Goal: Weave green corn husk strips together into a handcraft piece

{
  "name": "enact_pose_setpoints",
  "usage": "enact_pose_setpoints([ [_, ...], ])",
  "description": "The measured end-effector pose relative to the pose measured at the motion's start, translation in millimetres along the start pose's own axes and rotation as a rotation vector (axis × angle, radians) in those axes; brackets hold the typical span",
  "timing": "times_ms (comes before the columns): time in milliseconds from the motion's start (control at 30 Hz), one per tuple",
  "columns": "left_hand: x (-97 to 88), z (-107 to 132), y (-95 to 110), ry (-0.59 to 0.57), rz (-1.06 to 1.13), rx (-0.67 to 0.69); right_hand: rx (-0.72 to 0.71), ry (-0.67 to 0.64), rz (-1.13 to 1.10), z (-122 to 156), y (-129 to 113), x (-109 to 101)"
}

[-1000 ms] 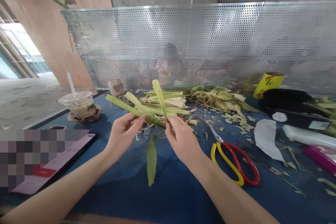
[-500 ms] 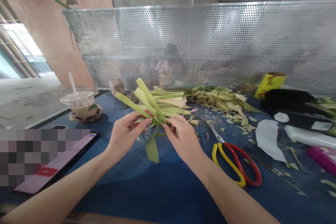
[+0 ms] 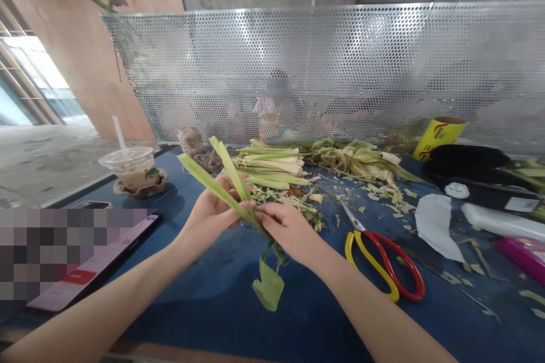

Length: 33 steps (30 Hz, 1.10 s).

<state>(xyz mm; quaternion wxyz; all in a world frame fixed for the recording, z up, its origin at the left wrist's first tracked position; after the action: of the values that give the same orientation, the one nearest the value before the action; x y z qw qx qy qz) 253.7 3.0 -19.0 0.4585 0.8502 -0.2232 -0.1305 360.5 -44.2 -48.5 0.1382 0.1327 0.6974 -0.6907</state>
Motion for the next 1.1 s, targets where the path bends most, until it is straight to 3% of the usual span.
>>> enact_pose_setpoints([
  [100,1.2,1.2,-2.9,-0.044,-0.071,-0.052,0.059,-0.001,-0.094,0.8,5.9,2.8],
  [267,-5.8,2.0,-2.6,0.003,-0.151,-0.051,-0.138,0.284,0.088,12.1,-11.9,-11.7],
  [500,-1.1,5.6,-2.5,-0.013,-0.121,-0.023,-0.191,0.275,0.212,14.9,-21.4,-4.9],
  [633,0.7,5.7,3.2,-0.026,-0.097,0.020,-0.171,0.268,0.101,14.8,-21.4,-7.3],
  [767,-3.3,2.4,9.4,0.023,-0.096,0.038,-0.090,0.244,-0.186,12.0,-12.7,-13.6],
  [900,-6.1,0.6,5.3,0.049,-0.100,0.014,-0.084,0.328,-0.330,12.3,-6.7,-24.3],
  [1000,-9.5,0.3,8.8,0.079,-0.200,0.152,-0.150,0.369,-0.253,14.7,-11.0,-26.3],
  [1100,-18.0,7.5,27.3,0.233,-0.612,0.464,-0.224,0.388,-0.069,18.1,-18.9,-21.9],
])
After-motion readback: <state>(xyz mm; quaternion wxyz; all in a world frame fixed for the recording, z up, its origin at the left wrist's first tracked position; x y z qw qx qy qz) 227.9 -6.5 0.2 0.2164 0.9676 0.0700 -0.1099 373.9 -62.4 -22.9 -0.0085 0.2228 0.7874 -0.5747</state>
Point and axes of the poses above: each hand's wrist, its own z-axis away from the middle knuckle, its own x-axis out of the palm, y = z × x, the point moved 7 cm from there along -z, towards the middle knuckle, and after that the axes turned 12 degrees about x, right-handed, at the moved point
